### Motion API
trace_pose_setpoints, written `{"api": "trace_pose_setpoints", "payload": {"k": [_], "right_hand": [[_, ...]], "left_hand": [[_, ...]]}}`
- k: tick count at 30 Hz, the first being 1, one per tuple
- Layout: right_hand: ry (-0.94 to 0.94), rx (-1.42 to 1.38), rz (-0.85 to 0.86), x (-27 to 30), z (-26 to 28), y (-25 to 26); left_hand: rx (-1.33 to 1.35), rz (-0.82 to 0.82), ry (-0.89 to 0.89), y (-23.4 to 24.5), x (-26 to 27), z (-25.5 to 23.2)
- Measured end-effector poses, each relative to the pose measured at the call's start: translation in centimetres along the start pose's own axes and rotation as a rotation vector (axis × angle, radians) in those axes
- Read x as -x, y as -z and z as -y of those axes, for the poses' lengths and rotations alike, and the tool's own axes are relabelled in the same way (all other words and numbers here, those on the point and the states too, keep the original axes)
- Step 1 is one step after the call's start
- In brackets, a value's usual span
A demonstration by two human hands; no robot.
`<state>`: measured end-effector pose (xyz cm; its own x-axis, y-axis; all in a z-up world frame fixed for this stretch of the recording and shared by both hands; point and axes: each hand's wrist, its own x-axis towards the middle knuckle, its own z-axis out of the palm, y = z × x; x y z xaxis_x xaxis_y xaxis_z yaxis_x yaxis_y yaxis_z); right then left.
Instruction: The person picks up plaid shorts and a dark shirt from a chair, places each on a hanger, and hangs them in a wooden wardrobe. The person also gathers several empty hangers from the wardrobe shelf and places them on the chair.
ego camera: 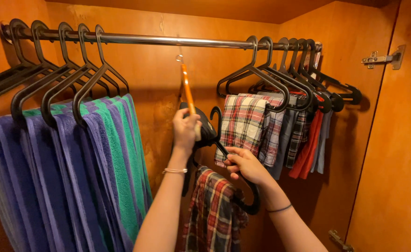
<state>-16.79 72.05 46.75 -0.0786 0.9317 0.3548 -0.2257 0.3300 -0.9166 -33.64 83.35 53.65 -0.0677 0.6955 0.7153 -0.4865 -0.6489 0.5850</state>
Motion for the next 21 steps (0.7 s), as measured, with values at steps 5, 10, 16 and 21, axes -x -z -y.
{"api": "trace_pose_setpoints", "payload": {"k": [5,10,16,21], "right_hand": [[-0.015,0.036,-0.024,-1.5,0.1,-0.3],[-0.035,0.056,-0.033,-2.3,-0.7,-0.6],[-0.077,0.122,-0.071,-4.8,-5.5,1.9],[0.024,0.079,-0.090,-6.5,-4.9,2.5]], "left_hand": [[0.025,0.036,-0.024,2.7,0.5,-4.6],[0.004,0.031,-0.068,4.7,-0.5,-5.8],[-0.083,0.029,-0.060,6.1,-0.3,-7.5],[-0.091,0.057,-0.029,6.3,0.2,-6.2]]}}
